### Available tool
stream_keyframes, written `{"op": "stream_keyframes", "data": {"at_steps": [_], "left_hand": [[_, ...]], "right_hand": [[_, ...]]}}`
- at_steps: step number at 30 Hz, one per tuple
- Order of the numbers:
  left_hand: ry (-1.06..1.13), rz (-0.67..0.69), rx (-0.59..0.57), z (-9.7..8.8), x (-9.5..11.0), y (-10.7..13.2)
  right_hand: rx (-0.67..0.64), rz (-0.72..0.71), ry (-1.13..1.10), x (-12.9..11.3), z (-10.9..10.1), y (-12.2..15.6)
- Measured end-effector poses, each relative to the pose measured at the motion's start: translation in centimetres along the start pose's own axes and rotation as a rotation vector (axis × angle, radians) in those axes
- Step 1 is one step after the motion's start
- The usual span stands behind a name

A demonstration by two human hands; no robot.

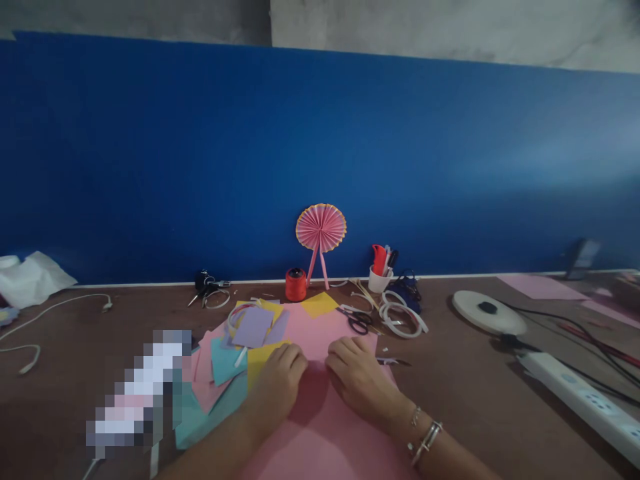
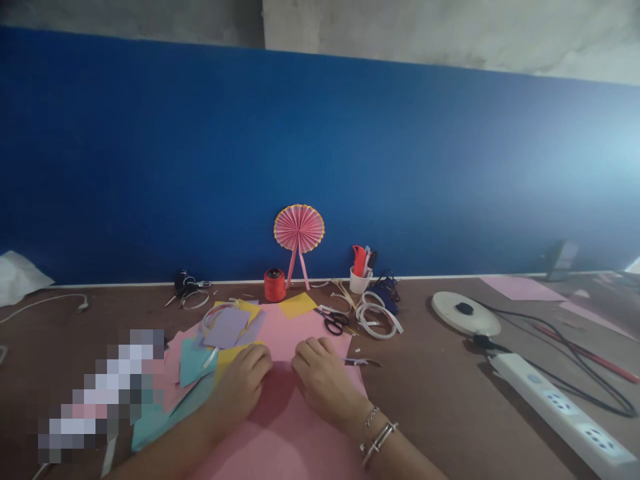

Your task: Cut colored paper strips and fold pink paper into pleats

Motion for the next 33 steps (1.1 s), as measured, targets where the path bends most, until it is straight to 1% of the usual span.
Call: {"op": "stream_keyframes", "data": {"at_steps": [4,6,8,11,14,17,20,22,26,29,33], "left_hand": [[-0.045,0.031,-0.106,-0.2,0.2,0.1],[-0.035,0.033,-0.152,-0.4,0.3,0.2],[0.017,0.0,-0.173,-0.6,0.2,0.3],[0.193,-0.106,-0.16,-0.9,-0.2,0.1],[0.393,-0.259,-0.118,-1.2,-0.9,0.0],[0.485,-0.349,-0.091,-1.3,-1.5,-0.1],[0.502,-0.353,-0.065,-1.1,-1.8,0.0],[0.492,-0.353,-0.052,-0.9,-1.9,0.0],[0.478,-0.363,-0.063,-0.6,-2.2,-0.1],[0.466,-0.364,-0.081,-0.4,-2.2,-0.2],[0.444,-0.365,-0.086,-0.3,-2.3,-0.2]], "right_hand": [[-0.116,0.002,0.007,0.4,1.0,0.2],[-0.135,0.016,-0.016,0.6,1.1,0.3],[-0.141,0.038,-0.061,0.8,1.0,0.3],[-0.136,0.081,-0.167,1.3,0.7,0.4],[-0.123,0.136,-0.302,1.8,0.5,0.5],[-0.12,0.188,-0.44,2.4,0.5,0.5],[-0.094,0.268,-0.541,3.0,1.0,0.5],[-0.074,0.326,-0.568,3.3,1.4,0.4],[-0.06,0.372,-0.586,3.5,1.7,0.1],[-0.079,0.426,-0.636,3.6,1.6,-0.1],[-0.111,0.54,-0.703,4.1,1.9,-0.3]]}}
Point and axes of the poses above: each hand's wrist, its own y-axis away from the middle knuckle, its own z-axis out of the palm, x = y × z, the point moved 3 cm from there along -y, towards the middle knuckle, and after that the axes turned 7 degrees about z, right-handed, at the moved point
